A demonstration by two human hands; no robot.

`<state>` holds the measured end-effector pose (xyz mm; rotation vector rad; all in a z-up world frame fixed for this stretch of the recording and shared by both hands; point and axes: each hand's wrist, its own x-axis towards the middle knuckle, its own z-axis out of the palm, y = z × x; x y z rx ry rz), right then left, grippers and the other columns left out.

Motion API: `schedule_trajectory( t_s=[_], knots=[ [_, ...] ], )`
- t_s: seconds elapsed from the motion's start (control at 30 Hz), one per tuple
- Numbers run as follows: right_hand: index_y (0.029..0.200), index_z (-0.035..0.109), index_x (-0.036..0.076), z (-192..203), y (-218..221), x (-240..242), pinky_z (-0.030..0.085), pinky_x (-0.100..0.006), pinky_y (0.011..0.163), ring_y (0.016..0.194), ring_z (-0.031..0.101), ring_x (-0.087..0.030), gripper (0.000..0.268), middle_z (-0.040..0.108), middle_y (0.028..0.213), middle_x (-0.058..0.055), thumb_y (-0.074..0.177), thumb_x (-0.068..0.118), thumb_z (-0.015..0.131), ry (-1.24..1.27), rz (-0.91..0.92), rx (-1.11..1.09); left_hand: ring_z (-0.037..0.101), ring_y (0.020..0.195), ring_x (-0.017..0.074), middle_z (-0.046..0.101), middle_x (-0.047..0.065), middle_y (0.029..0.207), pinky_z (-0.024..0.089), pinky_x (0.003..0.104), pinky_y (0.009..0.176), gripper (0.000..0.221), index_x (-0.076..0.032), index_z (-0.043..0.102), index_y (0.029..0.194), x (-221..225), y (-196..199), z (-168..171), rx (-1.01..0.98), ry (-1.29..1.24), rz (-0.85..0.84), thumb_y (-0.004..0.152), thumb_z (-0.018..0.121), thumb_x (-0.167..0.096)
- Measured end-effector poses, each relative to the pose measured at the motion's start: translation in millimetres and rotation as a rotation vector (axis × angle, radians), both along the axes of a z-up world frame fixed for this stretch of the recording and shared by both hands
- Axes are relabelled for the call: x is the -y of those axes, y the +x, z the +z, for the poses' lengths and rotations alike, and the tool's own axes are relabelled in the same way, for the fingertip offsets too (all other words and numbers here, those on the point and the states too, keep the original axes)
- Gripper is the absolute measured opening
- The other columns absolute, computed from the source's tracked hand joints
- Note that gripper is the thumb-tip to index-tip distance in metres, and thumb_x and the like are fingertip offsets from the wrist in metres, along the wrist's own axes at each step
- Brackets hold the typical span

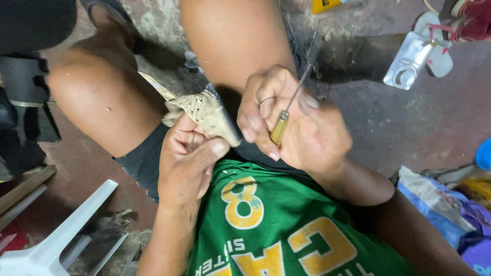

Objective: The person stitches and glues the sole of a beige woman's shoe by hand while sitting on the floor, using a needle and thread to secure the outsole to the upper.

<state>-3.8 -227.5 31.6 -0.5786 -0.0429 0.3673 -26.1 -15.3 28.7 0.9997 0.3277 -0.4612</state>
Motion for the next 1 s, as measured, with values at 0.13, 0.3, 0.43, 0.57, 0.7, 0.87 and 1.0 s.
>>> schedule_trajectory(
  t_s=[0.13, 0.3, 0.43, 0.57, 0.7, 0.87, 1.0],
  knots=[
    [0.101, 0.052, -0.002, -5.2, 7.8, 2.6, 0.049, -0.022, 0.049, 0.099, 0.065, -0.025, 0.028, 0.052, 0.124, -0.023, 0.108, 0.025, 0.049, -0.249, -0.104, 0.078, 0.055, 0.075, 0.0041, 0.069, 0.007, 0.108, 0.042, 0.016, 0.062, 0.062, 0.008, 0.057, 0.139, -16.8, -4.9, -13.6, -0.012, -0.429, 0.077, 0.090, 0.084, -0.018],
    [0.129, 0.055, -0.011, -13.1, 2.1, 33.6, 0.061, -0.027, 0.074, 0.100, 0.070, -0.019, 0.026, 0.053, 0.134, -0.019, 0.116, 0.011, 0.045, -0.725, -0.139, 0.251, 0.061, 0.085, 0.0085, 0.068, 0.005, 0.108, 0.047, 0.021, 0.077, 0.067, 0.008, 0.054, 0.136, -23.2, -19.6, -36.2, 0.001, -0.610, 0.123, 0.088, 0.088, -0.022],
    [0.133, 0.066, -0.007, -4.0, -7.5, 55.3, 0.054, -0.025, 0.065, 0.072, 0.065, -0.015, 0.031, 0.070, 0.098, -0.014, 0.109, 0.006, 0.053, -1.441, -0.006, 0.303, 0.064, 0.095, 0.0125, 0.067, 0.007, 0.112, 0.051, 0.025, 0.084, 0.067, 0.008, 0.052, 0.139, -24.6, -14.2, -48.3, 0.002, -0.642, 0.113, 0.089, 0.087, -0.020],
    [0.123, 0.063, -0.002, 7.9, -5.4, 54.7, 0.050, -0.022, 0.058, 0.064, 0.062, -0.008, 0.022, 0.072, 0.087, -0.007, 0.103, 0.007, 0.056, -1.326, -0.060, 0.104, 0.066, 0.110, 0.0169, 0.066, 0.008, 0.125, 0.053, 0.030, 0.099, 0.078, 0.005, 0.049, 0.145, -24.0, 19.3, -47.7, -0.035, -0.595, 0.076, 0.083, 0.088, -0.020],
    [0.114, 0.069, 0.004, 19.7, 11.7, 39.0, 0.051, -0.023, 0.058, 0.065, 0.062, -0.008, 0.017, 0.072, 0.096, -0.006, 0.100, 0.003, 0.058, -1.329, -0.082, 0.085, 0.064, 0.109, 0.0149, 0.065, 0.010, 0.131, 0.052, 0.027, 0.095, 0.084, 0.006, 0.045, 0.151, -22.5, 50.5, -50.8, -0.040, -0.551, 0.022, 0.084, 0.088, -0.020],
    [0.117, 0.074, 0.006, 39.6, 29.9, 1.7, 0.053, -0.025, 0.064, 0.071, 0.067, -0.010, 0.029, 0.071, 0.084, -0.005, 0.089, -0.002, 0.069, -1.361, -0.047, 0.427, 0.067, 0.101, 0.0170, 0.065, 0.014, 0.126, 0.054, 0.028, 0.085, 0.087, 0.009, 0.040, 0.154, -17.9, 68.8, -62.9, -0.064, -0.733, -0.011, 0.087, 0.086, -0.020],
    [0.117, 0.075, 0.005, 37.1, 47.8, -26.1, 0.051, -0.027, 0.062, 0.068, 0.063, -0.012, 0.031, 0.069, 0.084, -0.007, 0.089, -0.007, 0.070, -1.264, -0.026, 0.490, 0.068, 0.105, 0.0193, 0.065, 0.016, 0.127, 0.056, 0.029, 0.086, 0.087, 0.010, 0.040, 0.152, -18.0, 67.2, -68.1, -0.101, -0.787, 0.002, 0.084, 0.086, -0.019]
  ],
)
